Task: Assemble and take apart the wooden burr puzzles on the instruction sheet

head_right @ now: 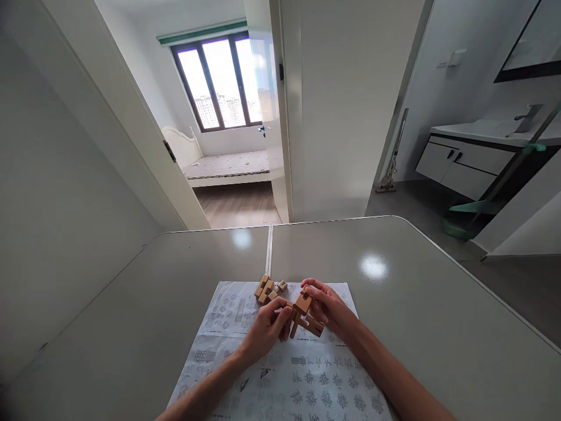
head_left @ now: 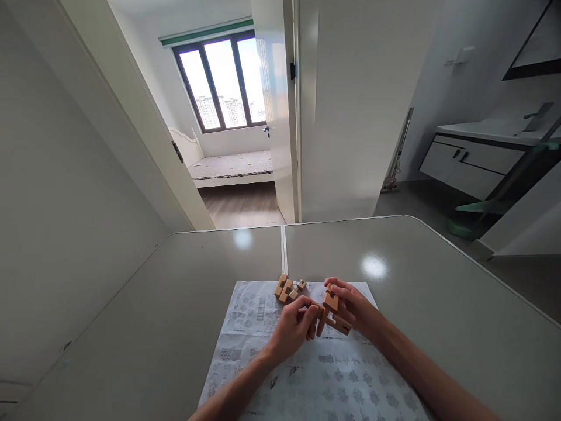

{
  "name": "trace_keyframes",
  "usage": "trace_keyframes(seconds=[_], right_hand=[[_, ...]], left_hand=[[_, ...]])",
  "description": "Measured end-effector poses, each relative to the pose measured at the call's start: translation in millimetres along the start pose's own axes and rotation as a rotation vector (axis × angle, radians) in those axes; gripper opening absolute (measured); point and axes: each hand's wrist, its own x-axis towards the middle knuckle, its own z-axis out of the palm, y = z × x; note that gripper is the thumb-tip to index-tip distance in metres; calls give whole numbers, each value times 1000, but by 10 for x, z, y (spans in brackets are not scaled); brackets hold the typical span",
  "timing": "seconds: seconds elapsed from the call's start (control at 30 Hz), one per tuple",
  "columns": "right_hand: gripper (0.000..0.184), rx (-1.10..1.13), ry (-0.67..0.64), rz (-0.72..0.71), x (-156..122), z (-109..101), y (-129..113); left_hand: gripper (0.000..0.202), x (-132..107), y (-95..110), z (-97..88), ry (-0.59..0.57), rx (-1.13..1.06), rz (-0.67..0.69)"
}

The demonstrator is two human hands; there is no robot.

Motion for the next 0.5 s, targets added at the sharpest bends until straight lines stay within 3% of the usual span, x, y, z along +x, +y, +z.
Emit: trace_keyframes(seconds=[0.5], right_hand=[[26, -3, -22, 27, 11, -24, 14]], left_hand=[[35, -5, 14, 19, 5, -2, 14]])
